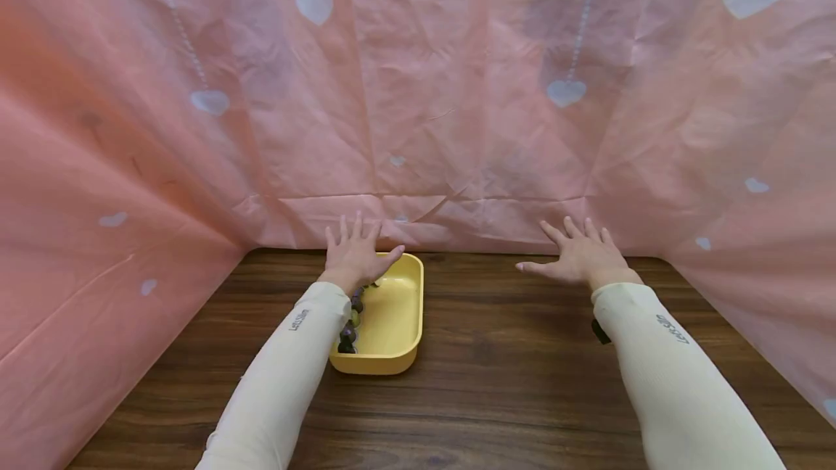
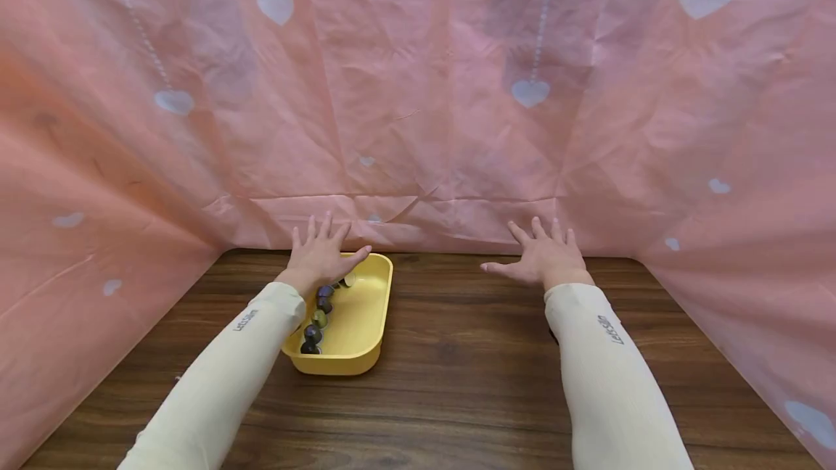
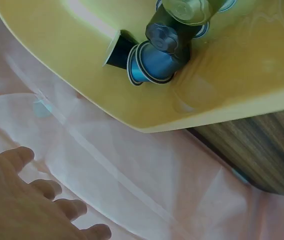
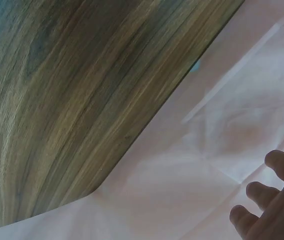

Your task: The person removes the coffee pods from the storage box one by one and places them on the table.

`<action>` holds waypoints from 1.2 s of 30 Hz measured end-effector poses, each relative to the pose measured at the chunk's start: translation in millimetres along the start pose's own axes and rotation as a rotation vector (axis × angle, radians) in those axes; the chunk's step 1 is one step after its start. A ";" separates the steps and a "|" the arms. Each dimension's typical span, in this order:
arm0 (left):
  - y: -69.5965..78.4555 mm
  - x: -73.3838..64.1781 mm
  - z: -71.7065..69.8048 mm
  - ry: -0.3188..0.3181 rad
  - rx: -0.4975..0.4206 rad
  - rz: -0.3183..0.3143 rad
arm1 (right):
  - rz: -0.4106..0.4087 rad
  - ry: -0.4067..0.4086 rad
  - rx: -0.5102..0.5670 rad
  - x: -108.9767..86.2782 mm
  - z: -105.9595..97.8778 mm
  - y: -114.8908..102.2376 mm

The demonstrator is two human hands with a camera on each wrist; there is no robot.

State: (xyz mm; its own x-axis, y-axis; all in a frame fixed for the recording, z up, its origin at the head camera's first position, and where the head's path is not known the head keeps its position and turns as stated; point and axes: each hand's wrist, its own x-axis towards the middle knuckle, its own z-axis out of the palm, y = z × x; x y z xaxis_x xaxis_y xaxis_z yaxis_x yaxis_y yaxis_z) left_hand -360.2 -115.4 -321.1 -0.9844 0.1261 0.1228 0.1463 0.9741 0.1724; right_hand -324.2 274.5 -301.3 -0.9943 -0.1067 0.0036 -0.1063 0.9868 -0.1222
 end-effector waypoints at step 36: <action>-79.0 -70.2 14.8 -0.018 -0.772 -0.092 | -0.140 0.093 0.079 -10.4 16.1 -50.0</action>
State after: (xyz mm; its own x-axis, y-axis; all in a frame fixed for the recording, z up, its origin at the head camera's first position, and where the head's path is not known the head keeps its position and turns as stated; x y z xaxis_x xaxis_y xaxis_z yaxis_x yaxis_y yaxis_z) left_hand -304.1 -198.4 -357.8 -0.9963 0.0606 0.0606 0.0845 0.5751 0.8137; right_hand -308.3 224.3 -311.2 -0.9667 -0.2273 0.1174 -0.2467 0.9499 -0.1917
